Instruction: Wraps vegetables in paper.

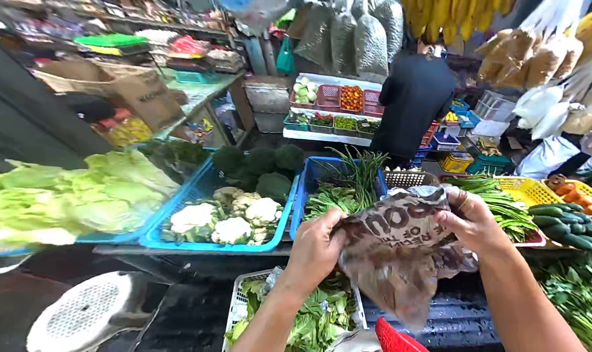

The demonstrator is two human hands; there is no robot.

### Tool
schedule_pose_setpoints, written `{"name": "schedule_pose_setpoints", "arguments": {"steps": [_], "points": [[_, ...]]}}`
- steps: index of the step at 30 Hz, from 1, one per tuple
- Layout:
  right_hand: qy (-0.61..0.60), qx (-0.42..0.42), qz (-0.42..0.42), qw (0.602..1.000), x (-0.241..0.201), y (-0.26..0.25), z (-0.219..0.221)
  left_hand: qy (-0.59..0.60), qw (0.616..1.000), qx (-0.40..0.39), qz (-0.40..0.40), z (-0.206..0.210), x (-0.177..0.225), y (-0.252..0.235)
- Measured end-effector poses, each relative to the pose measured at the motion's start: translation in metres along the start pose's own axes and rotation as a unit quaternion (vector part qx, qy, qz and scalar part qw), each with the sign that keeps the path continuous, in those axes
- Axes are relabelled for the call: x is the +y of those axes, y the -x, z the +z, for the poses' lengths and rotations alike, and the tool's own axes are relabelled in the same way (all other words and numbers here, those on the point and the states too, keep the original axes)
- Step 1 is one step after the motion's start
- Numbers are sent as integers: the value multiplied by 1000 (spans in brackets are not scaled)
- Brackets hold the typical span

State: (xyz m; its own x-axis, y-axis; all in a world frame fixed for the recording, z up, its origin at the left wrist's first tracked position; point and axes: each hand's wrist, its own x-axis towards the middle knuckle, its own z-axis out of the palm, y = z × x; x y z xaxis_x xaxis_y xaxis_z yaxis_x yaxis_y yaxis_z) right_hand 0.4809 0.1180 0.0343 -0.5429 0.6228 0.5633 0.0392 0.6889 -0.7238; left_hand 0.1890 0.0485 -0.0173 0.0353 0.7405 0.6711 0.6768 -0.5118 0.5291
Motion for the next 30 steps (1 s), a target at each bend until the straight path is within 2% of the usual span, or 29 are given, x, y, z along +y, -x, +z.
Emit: {"name": "schedule_pose_setpoints", "arguments": {"steps": [2,4,9,12,16,17,19,22,26,30], "points": [[2,64,19,998,6,-3,11,42,998,-23,-28,-10,-9,16],[21,97,33,995,12,-7,23,33,998,-26,-42,-18,-17,34],[102,105,61,987,16,-26,63,-7,993,-43,-114,-52,-43,57],[188,40,20,981,4,-38,100,-39,991,-61,-116,-75,-49,55],[169,-89,-51,980,-14,-46,158,98,984,-80,-124,-94,-40,46],[173,-121,-34,977,-20,-48,166,154,978,-69,-125,-97,-40,46],[202,-202,54,957,-31,-55,173,239,962,-21,-127,-107,-42,48],[202,-292,163,921,-26,-70,171,246,958,68,-133,-131,-55,53],[210,-299,238,900,-19,-104,165,164,965,98,-181,-162,-90,43],[282,-244,228,899,8,-152,168,104,968,76,-217,-183,-150,4]]}}
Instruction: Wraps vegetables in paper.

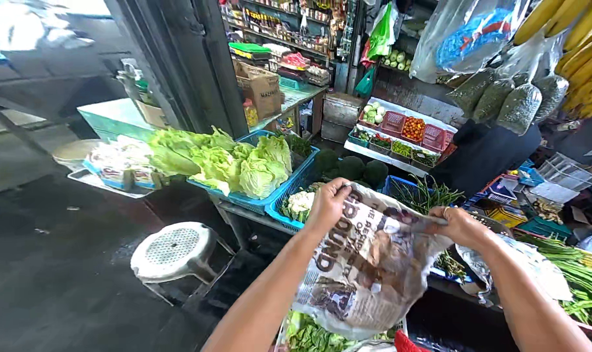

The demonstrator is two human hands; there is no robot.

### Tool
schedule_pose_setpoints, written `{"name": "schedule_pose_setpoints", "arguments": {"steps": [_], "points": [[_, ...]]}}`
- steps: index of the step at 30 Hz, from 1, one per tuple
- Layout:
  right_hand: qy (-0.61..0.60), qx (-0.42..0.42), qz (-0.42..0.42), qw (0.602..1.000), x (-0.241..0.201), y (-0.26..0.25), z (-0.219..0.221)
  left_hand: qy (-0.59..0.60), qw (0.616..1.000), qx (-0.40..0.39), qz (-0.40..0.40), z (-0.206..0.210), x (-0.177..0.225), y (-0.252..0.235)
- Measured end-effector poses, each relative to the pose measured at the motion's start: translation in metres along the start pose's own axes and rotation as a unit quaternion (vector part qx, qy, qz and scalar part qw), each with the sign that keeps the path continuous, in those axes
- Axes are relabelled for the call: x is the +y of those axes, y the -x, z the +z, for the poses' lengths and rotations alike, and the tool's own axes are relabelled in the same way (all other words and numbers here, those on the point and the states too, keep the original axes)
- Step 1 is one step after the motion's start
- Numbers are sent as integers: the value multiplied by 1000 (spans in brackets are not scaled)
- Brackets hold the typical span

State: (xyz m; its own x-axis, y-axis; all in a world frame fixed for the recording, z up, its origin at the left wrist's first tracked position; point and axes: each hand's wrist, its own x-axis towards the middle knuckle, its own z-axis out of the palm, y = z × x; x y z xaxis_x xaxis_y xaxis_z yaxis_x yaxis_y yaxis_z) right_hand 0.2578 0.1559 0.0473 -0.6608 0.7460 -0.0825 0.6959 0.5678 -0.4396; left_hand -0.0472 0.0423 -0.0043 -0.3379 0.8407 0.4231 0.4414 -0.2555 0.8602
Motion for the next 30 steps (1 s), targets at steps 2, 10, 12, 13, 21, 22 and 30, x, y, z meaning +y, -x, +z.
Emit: {"name": "schedule_pose_setpoints", "arguments": {"steps": [2,10,12,13,21,22,30], "points": [[44,86,5,995,-6,-19,-14,-50,998,-23,-3,-12,-4,-39],[206,503,-189,818,-78,8,-48,-60,967,127,211,-68,60,-97],[218,505,-220,806,-67,8,-17,-77,961,130,232,-76,44,-67],[214,497,-228,809,-56,5,5,-97,960,122,233,-79,27,-48],[175,201,-11,964,23,-61,134,-173,968,44,176,-16,-133,103],[177,175,20,968,25,-70,141,-188,966,35,174,-6,-140,111],[112,129,184,968,20,-91,145,-222,954,10,201,31,-145,137]]}}
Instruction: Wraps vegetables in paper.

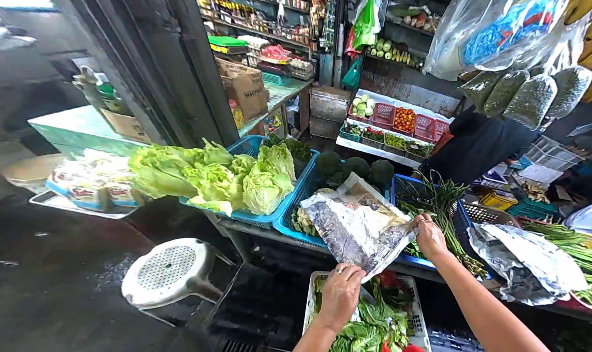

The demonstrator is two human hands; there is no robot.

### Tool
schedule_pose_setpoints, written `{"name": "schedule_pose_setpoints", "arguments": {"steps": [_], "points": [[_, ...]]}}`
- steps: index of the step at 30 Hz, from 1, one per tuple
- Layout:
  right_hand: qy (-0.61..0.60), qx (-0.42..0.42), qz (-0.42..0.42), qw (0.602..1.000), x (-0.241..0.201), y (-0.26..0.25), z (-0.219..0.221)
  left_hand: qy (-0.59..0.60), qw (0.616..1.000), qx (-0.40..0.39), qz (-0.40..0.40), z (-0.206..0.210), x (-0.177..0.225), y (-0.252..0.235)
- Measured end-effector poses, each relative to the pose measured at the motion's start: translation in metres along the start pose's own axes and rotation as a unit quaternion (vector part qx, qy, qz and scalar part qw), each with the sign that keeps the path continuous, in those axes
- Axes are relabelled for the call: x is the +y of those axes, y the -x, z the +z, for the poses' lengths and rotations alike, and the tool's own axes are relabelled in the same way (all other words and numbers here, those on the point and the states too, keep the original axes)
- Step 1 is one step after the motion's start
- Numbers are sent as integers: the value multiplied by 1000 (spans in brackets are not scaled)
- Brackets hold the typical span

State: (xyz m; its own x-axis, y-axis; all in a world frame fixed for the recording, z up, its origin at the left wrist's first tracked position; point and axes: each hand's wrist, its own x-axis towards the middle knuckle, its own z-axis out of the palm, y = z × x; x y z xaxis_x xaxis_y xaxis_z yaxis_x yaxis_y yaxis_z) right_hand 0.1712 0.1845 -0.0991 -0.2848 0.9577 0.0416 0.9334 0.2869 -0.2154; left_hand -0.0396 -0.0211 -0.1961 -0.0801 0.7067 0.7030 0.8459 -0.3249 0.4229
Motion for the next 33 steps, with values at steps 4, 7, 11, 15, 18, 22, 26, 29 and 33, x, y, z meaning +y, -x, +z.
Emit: {"name": "schedule_pose_setpoints", "arguments": {"steps": [4,7,11,15,18,22,26,29,33], "points": [[-59,0,0,998,5,-14,-2,0,1000,-12,22,12,14,3],[-99,22,-24,995,10,-28,-4,-2,1000,-21,11,22,24,1],[-187,80,-61,977,5,-43,-16,-11,1000,-29,1,31,38,-9],[-254,95,-43,961,-8,-62,-33,-34,999,-31,-11,45,38,-25],[-234,24,-33,971,-2,-78,-28,-64,994,-85,-31,49,40,-35],[-178,-100,-68,977,24,-87,-8,-31,964,-237,-113,31,49,-53],[-183,-165,-113,962,37,-84,-4,-28,975,-184,-120,24,38,-90],[-214,-193,-159,944,45,-84,-7,-92,956,-253,-119,34,19,-123],[-208,-174,-137,953,74,-86,-19,-224,894,-352,-165,55,-15,-131]]}}
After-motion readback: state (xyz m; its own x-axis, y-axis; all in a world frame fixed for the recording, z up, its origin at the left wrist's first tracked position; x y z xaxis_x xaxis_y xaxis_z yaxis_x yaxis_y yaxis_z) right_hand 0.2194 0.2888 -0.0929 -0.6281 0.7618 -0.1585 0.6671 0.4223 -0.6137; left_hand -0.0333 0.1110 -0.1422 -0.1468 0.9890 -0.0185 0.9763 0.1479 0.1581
